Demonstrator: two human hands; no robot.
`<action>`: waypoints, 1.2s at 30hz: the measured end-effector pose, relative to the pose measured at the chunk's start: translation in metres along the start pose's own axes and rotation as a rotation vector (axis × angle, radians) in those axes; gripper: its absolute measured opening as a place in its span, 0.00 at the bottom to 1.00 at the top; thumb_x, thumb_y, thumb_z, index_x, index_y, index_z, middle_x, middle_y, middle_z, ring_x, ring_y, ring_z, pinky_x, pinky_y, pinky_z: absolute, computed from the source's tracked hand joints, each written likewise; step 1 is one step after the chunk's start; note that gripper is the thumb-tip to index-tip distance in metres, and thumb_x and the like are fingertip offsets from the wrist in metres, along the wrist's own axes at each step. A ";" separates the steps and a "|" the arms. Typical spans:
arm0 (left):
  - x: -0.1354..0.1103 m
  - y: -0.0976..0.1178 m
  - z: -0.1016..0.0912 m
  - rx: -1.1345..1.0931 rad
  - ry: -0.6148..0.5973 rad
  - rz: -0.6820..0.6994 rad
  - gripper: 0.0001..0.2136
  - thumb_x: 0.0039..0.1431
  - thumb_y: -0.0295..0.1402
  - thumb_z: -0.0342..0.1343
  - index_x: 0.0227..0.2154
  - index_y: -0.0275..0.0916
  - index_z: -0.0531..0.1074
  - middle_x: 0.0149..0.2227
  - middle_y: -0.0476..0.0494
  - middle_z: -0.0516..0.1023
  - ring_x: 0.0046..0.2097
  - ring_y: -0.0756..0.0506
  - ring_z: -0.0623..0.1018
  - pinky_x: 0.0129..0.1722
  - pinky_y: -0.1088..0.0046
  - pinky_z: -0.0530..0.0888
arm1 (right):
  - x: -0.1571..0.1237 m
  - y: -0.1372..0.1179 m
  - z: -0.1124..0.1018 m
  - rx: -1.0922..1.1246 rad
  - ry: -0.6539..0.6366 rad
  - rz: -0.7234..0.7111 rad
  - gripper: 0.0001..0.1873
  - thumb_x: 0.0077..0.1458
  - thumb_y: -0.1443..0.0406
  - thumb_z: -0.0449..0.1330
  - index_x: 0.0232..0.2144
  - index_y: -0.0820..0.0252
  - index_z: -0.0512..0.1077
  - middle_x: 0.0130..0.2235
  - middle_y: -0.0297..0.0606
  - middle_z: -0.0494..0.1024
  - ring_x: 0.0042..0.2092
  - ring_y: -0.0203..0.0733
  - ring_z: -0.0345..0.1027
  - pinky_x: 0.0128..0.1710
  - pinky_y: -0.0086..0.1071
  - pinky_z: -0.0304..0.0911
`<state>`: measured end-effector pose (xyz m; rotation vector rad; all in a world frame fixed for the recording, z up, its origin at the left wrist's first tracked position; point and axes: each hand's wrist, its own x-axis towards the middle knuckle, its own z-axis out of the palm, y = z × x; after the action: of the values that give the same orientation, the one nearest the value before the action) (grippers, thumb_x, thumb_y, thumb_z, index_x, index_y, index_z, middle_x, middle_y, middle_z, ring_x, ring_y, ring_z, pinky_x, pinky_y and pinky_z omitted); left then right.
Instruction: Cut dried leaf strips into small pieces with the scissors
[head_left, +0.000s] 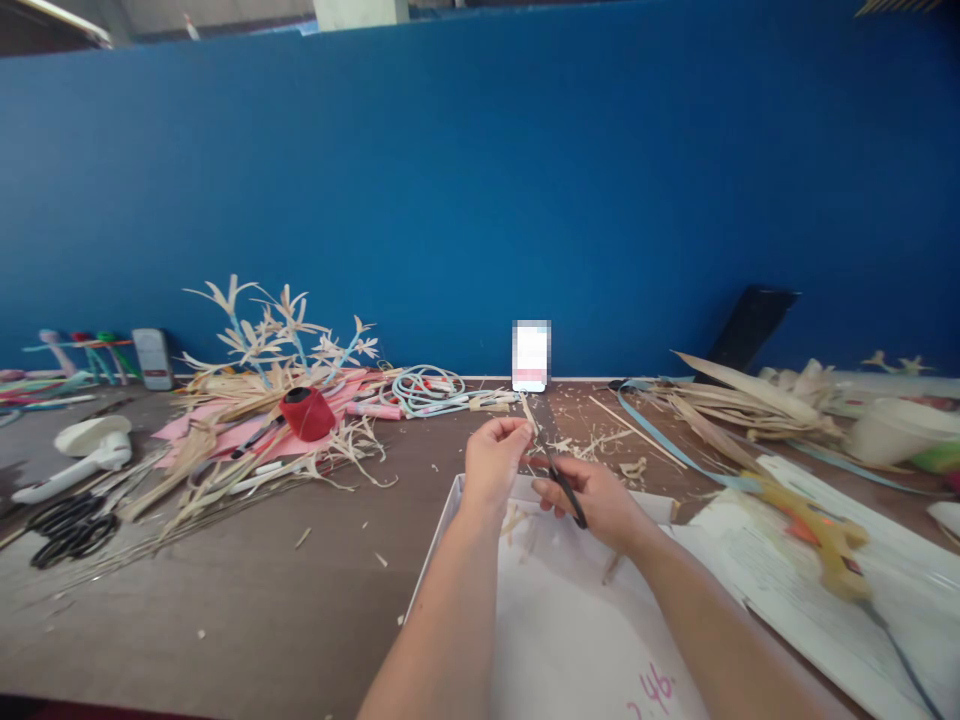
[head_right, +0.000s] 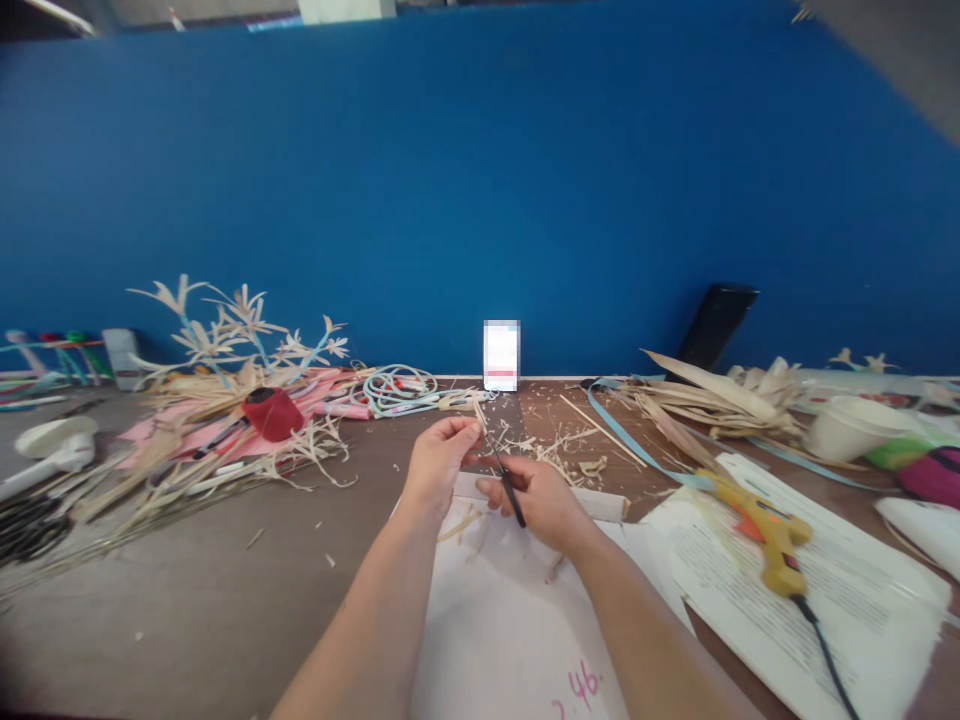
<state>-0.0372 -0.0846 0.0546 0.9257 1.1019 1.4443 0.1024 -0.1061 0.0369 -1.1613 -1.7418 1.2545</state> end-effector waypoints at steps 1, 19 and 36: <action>0.000 0.000 0.000 -0.001 0.001 -0.003 0.09 0.41 0.33 0.58 0.26 0.33 0.72 0.24 0.47 0.72 0.26 0.53 0.69 0.23 0.81 0.67 | 0.000 0.000 0.000 -0.007 0.001 0.003 0.23 0.48 0.60 0.59 0.47 0.60 0.69 0.23 0.32 0.72 0.25 0.34 0.61 0.25 0.25 0.58; 0.001 -0.001 0.001 0.039 0.034 -0.010 0.09 0.41 0.34 0.59 0.26 0.34 0.73 0.24 0.46 0.72 0.27 0.52 0.71 0.24 0.79 0.68 | 0.001 0.003 0.000 -0.070 0.018 -0.011 0.21 0.49 0.58 0.58 0.46 0.58 0.70 0.21 0.31 0.71 0.23 0.34 0.62 0.24 0.25 0.58; 0.000 -0.002 0.001 0.044 -0.019 -0.014 0.09 0.41 0.34 0.59 0.25 0.33 0.72 0.23 0.47 0.71 0.25 0.53 0.70 0.23 0.80 0.68 | 0.000 -0.001 0.003 -0.118 0.060 -0.023 0.22 0.49 0.55 0.56 0.45 0.61 0.70 0.21 0.33 0.72 0.23 0.37 0.64 0.23 0.27 0.59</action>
<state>-0.0353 -0.0847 0.0531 0.9593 1.1284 1.4026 0.0994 -0.1072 0.0373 -1.2303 -1.7997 1.1048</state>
